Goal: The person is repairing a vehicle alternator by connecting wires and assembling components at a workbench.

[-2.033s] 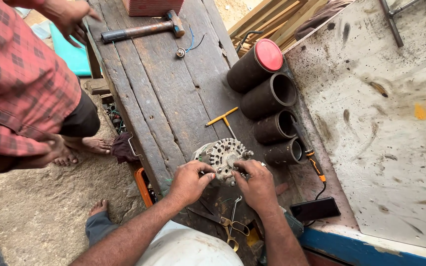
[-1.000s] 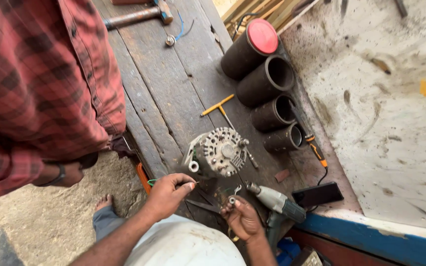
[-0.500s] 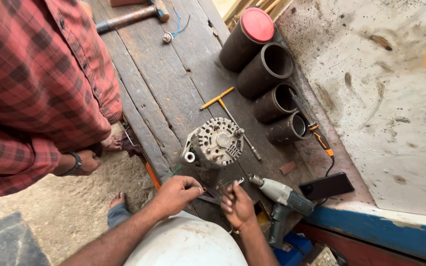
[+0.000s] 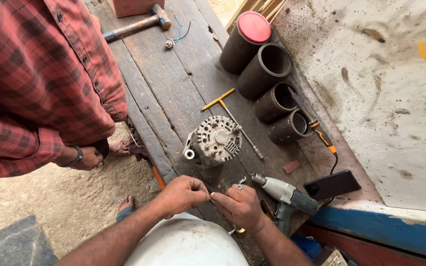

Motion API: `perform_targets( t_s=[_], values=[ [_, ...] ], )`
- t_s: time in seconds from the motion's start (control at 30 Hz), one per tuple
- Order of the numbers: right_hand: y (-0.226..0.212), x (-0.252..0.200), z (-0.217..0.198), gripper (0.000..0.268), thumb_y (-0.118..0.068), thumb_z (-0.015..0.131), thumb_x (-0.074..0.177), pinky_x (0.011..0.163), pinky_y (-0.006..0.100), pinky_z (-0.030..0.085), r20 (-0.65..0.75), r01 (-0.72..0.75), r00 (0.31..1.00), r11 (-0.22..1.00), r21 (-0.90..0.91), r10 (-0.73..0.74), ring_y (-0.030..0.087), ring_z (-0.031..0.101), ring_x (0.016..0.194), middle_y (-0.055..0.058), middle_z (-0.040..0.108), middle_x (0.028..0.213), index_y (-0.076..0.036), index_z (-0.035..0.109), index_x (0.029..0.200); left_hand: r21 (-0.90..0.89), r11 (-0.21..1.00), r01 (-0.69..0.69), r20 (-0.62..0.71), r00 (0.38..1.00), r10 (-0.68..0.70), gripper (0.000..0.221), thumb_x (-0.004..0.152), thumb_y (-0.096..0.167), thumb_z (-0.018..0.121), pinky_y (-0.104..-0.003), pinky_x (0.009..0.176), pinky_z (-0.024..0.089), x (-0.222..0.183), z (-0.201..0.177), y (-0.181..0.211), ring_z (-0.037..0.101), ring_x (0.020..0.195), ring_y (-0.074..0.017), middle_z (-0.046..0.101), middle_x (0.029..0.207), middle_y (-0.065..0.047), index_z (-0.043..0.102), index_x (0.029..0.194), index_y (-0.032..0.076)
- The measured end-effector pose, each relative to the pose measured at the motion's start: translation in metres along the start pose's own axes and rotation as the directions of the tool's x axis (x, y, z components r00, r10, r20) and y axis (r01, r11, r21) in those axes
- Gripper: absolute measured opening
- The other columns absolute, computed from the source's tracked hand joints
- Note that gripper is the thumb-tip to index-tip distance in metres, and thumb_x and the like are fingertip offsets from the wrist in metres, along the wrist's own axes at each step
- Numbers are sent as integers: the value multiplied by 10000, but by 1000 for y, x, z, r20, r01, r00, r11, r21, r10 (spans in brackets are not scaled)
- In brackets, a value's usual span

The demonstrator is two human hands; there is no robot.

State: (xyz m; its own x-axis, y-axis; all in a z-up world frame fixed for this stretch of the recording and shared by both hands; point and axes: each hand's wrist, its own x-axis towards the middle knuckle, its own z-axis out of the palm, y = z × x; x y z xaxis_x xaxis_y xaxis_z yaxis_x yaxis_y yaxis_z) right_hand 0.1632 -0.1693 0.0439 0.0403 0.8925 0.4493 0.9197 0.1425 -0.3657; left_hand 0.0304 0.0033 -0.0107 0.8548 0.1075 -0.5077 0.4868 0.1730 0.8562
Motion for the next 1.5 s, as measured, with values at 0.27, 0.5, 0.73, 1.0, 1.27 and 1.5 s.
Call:
perform_targets(
  t_s=[0.27, 0.5, 0.73, 1.0, 1.27, 1.5],
  values=[
    [3, -47, 47, 105, -154, 718, 932, 541, 313, 451, 96, -488, 863, 771, 409, 496, 97, 558, 644, -20, 603, 744, -54, 695, 955, 447, 822, -353, -214, 850, 482, 209, 768, 247, 787, -372, 663, 570, -30, 17, 9, 719, 723, -229, 712, 790, -90, 760, 844, 54],
    [-1, -48, 51, 167, -165, 671, 963, 458, 222, 350, 702, -543, 370, -471, 695, 608, 62, 437, 549, -28, 536, 689, -9, 673, 1024, 497, 759, -419, -219, 786, 578, 164, 805, 213, 748, -404, 664, 581, -37, 10, 5, 723, 742, -265, 689, 801, -91, 733, 856, 58],
    [-6, -45, 59, 225, -156, 731, 937, 536, 196, 391, 428, -736, 507, 118, 666, 748, 16, 506, 640, -23, 661, 781, 40, 743, 1047, 378, 860, -342, -274, 846, 457, 182, 816, 225, 747, -382, 662, 576, -39, 7, -4, 728, 729, -254, 720, 791, -108, 774, 864, 51],
    [0, -50, 79, 301, -244, 708, 942, 463, 221, 336, 532, -714, 353, -146, 685, 769, 57, 420, 541, -35, 520, 665, 26, 713, 1077, 192, 976, -106, -405, 897, 177, 239, 811, 216, 771, -346, 766, 582, -10, -35, -75, 709, 859, -178, 724, 922, -30, 760, 1031, 124],
    [-2, -110, 89, 363, -277, 595, 1002, 446, 252, 293, 530, -397, 179, -432, 810, 829, 87, 357, 547, -35, 336, 663, 63, 619, 1127, -548, 821, -161, -578, 783, -232, 280, 871, 306, 798, -296, 630, 444, 118, -161, -243, 546, 721, -118, 681, 897, 1, 752, 1034, 83],
    [-27, -165, 92, 399, -287, 541, 1002, 422, 293, 296, 453, -250, -117, -468, 848, 884, 130, 364, 532, 3, 347, 659, 85, 613, 1126, -760, 644, -87, -339, 899, -279, 392, 761, 399, 868, -252, 553, 376, 187, -208, -270, 488, 662, -88, 648, 872, 68, 692, 1017, 160]
  ],
)
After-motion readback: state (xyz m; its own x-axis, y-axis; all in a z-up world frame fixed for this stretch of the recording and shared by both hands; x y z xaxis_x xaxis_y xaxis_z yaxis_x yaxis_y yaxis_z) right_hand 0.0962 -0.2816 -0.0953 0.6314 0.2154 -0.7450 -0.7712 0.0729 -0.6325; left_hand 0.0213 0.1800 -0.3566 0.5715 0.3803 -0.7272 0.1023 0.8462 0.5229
